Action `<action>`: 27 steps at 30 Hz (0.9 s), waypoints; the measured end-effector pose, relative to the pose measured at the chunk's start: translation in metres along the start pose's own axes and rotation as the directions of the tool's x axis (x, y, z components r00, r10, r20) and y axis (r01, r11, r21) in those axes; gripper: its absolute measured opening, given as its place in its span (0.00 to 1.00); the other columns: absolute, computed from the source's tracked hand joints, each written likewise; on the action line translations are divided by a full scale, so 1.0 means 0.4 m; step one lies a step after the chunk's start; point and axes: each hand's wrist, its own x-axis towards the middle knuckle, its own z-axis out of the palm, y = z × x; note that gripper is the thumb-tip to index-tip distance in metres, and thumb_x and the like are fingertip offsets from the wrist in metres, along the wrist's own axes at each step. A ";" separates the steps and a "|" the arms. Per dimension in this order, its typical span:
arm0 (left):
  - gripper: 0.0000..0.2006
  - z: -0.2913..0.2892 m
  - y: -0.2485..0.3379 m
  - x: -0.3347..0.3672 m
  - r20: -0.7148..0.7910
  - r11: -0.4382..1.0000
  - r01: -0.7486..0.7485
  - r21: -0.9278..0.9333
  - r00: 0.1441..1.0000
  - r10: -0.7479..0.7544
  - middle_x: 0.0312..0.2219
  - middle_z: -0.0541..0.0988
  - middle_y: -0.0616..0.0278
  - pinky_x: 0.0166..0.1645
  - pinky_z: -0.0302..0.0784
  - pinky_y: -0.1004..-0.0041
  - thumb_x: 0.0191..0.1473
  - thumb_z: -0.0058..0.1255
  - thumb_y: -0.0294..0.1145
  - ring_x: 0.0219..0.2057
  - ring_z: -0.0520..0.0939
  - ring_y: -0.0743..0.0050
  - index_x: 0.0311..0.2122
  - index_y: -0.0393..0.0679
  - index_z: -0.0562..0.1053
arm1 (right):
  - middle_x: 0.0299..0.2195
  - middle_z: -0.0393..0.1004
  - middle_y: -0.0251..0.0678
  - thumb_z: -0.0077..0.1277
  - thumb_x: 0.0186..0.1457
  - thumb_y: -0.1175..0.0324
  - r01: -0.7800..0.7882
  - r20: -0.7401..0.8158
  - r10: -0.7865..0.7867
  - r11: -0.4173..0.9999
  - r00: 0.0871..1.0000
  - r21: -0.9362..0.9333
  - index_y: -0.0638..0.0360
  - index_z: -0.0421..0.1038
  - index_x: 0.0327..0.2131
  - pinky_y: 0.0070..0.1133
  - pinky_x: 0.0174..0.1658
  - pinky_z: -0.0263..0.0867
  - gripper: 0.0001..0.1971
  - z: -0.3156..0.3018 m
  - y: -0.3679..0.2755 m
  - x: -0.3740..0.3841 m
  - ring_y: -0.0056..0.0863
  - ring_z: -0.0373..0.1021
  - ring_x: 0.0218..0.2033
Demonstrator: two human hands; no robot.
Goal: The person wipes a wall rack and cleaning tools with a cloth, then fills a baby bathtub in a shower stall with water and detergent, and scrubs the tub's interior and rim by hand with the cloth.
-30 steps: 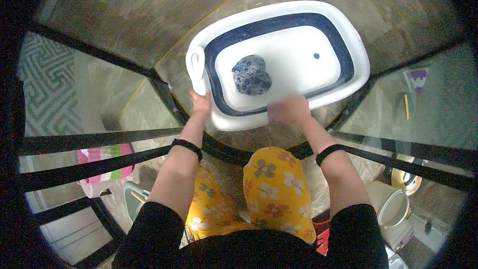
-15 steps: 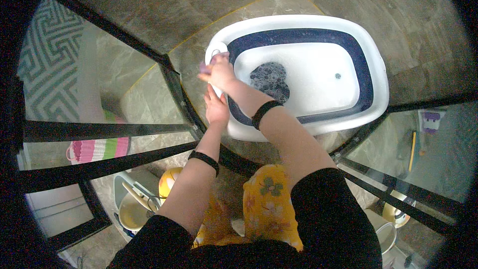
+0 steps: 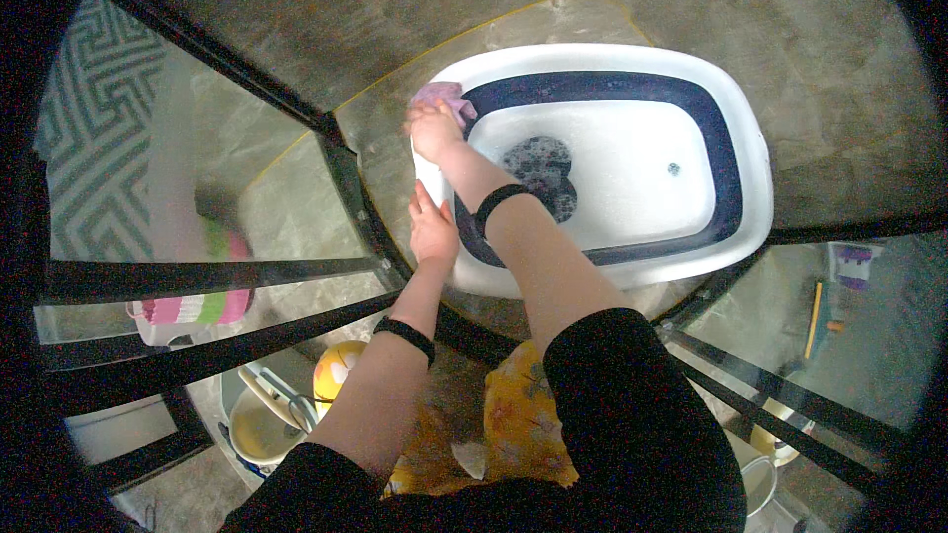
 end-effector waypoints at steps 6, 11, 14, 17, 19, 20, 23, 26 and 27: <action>0.31 -0.028 -0.034 -0.002 0.012 1.000 0.022 0.018 1.000 -0.022 0.55 0.56 0.50 0.46 0.71 0.54 0.56 0.39 0.41 0.48 0.69 0.45 0.61 0.51 0.43 | 0.46 0.66 0.26 0.45 0.48 0.56 -0.179 0.058 0.174 0.979 0.983 0.101 0.40 0.74 0.37 0.45 0.48 0.52 0.13 -0.095 -0.058 -0.005 0.29 0.54 0.54; 0.32 -0.012 -0.011 -0.007 -0.055 0.999 -0.030 -0.017 0.998 0.030 0.56 0.55 0.52 0.49 0.69 0.57 0.55 0.40 0.40 0.51 0.67 0.49 0.62 0.51 0.42 | 0.39 0.68 0.36 0.44 0.52 0.57 -0.303 -0.407 0.364 0.930 0.838 0.208 0.48 0.72 0.32 0.33 0.38 0.66 0.10 -0.060 0.049 -0.121 0.36 0.64 0.42; 0.33 -0.030 -0.029 -0.010 -0.116 0.997 -0.073 -0.018 0.991 0.071 0.59 0.52 0.54 0.53 0.64 0.59 0.54 0.43 0.35 0.55 0.62 0.53 0.62 0.51 0.43 | 0.35 0.70 0.43 0.42 0.54 0.57 -0.303 -0.293 0.423 0.875 0.858 0.377 0.52 0.71 0.31 0.34 0.36 0.66 0.12 -0.077 0.050 -0.215 0.43 0.68 0.36; 0.34 -0.022 -0.028 -0.010 -0.168 0.971 -0.222 0.091 0.958 0.234 0.61 0.49 0.57 0.56 0.60 0.60 0.50 0.44 0.28 0.59 0.56 0.56 0.62 0.53 0.46 | 0.31 0.72 0.46 0.42 0.55 0.57 -0.364 -0.012 0.438 0.762 0.899 0.535 0.56 0.71 0.30 0.36 0.36 0.65 0.14 -0.097 0.079 -0.286 0.46 0.69 0.31; 0.34 -0.016 -0.006 -0.017 -0.118 0.954 -0.257 0.153 0.954 0.276 0.61 0.49 0.59 0.56 0.60 0.60 0.49 0.44 0.27 0.59 0.56 0.57 0.62 0.55 0.47 | 0.24 0.73 0.47 0.41 0.54 0.55 -0.323 0.180 0.268 0.805 0.946 0.498 0.58 0.73 0.28 0.35 0.37 0.65 0.17 -0.108 0.121 -0.312 0.44 0.71 0.30; 0.35 -0.017 -0.004 -0.018 -0.069 0.933 -0.279 0.227 0.951 0.301 0.61 0.49 0.60 0.57 0.60 0.60 0.49 0.44 0.26 0.60 0.55 0.57 0.61 0.57 0.47 | 0.24 0.73 0.47 0.41 0.54 0.55 -0.322 0.178 0.268 0.805 0.947 0.499 0.58 0.73 0.28 0.35 0.37 0.65 0.17 -0.136 0.119 -0.304 0.44 0.71 0.30; 0.35 -0.031 -0.012 -0.019 -0.042 0.937 -0.249 0.246 0.963 0.267 0.61 0.48 0.61 0.57 0.60 0.60 0.48 0.43 0.25 0.60 0.54 0.57 0.61 0.61 0.48 | 0.26 0.74 0.46 0.40 0.55 0.56 -0.400 0.166 0.364 0.823 0.916 0.403 0.58 0.73 0.30 0.34 0.37 0.66 0.17 -0.204 0.112 -0.235 0.43 0.72 0.31; 0.34 -0.035 -0.010 -0.015 -0.010 0.941 -0.236 0.244 0.969 0.246 0.61 0.47 0.60 0.57 0.60 0.59 0.49 0.42 0.25 0.61 0.53 0.56 0.61 0.61 0.49 | 0.25 0.75 0.44 0.41 0.55 0.58 -0.130 -0.263 0.342 0.797 0.902 0.590 0.58 0.73 0.32 0.33 0.35 0.68 0.15 -0.160 0.030 -0.141 0.41 0.73 0.29; 0.34 -0.030 -0.004 -0.017 0.000 0.942 -0.240 0.235 0.969 0.247 0.61 0.47 0.60 0.57 0.60 0.59 0.49 0.42 0.25 0.61 0.53 0.56 0.61 0.61 0.49 | 0.26 0.75 0.43 0.42 0.54 0.59 -0.170 -0.130 0.334 0.731 0.934 0.661 0.57 0.73 0.33 0.35 0.40 0.65 0.14 -0.138 0.008 -0.109 0.41 0.73 0.30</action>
